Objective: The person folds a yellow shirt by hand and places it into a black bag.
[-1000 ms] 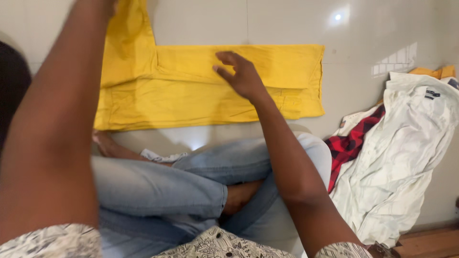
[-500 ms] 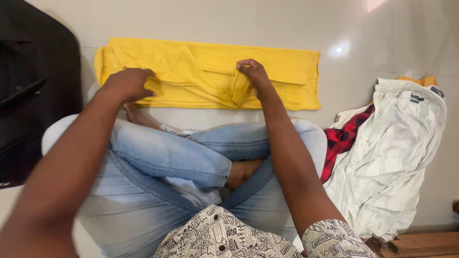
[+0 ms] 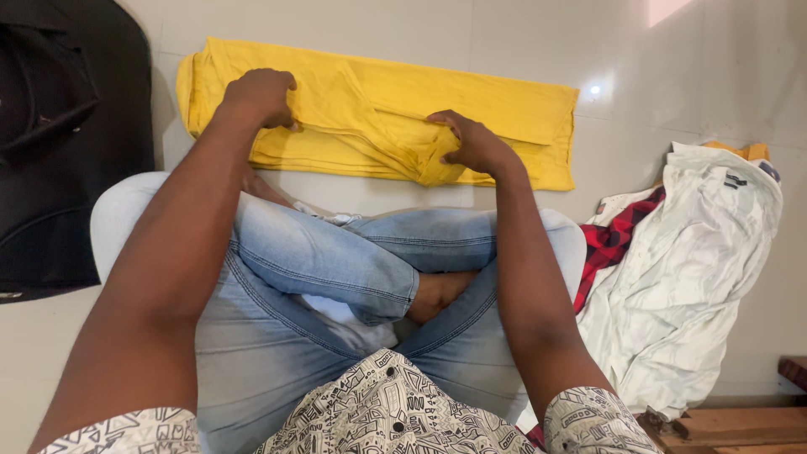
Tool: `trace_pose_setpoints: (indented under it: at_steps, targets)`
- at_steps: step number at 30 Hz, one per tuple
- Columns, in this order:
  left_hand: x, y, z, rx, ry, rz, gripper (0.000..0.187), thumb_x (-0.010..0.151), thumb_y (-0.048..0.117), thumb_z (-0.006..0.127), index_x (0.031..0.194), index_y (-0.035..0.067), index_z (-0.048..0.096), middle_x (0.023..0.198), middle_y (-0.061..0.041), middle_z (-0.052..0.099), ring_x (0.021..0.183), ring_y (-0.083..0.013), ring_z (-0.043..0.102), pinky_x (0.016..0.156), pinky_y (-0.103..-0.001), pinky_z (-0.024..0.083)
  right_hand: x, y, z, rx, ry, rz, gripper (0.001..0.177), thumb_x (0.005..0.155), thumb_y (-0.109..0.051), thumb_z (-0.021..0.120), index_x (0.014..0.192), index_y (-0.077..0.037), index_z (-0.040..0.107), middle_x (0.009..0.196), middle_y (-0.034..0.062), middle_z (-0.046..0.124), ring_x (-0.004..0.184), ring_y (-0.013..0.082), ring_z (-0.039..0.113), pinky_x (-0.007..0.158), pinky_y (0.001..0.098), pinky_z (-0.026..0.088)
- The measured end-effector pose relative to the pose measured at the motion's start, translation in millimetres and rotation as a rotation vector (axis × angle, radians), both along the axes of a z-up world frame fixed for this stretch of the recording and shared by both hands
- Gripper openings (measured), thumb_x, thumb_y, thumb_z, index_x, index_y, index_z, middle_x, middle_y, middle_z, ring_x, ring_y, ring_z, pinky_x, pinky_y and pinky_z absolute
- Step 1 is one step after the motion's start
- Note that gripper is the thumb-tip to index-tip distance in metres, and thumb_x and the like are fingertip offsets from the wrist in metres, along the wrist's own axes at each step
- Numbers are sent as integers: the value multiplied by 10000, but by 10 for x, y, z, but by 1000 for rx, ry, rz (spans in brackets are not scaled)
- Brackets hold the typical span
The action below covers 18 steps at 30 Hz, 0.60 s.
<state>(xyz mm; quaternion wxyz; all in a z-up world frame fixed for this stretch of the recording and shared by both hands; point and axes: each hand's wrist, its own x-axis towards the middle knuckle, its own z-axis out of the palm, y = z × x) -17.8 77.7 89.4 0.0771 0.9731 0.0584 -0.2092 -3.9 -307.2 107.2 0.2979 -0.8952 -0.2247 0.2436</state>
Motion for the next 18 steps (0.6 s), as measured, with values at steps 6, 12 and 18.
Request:
trace_pose_setpoints:
  at_steps: [6,12,18]
  targets:
    - [-54,-73,-118,104,17,-47,1147,631,211,978,1583,233,338,1540,-106,421,1415,-380,384,1057,-592,408,-583,322,1162,-137,28,114,625,867,-136,770,1443,-290,581,1054,114,756,955,297,733,869,399,550]
    - [-99,-62,-142,155,108,-85,1302,590,130,986,1630,287,220,1653,-54,262,1474,-359,299,1100,-605,363,-1024,252,1605,544,138,746,351,944,-67,770,1279,-143,697,1210,71,750,1108,202,731,932,352,598]
    - [-139,37,-136,158,214,-81,1278,606,145,990,1636,305,250,1685,-20,260,1497,-335,327,1111,-576,408,-617,-81,1234,533,-1,-128,502,841,3,802,1312,-105,670,1090,-78,617,706,52,386,624,230,366]
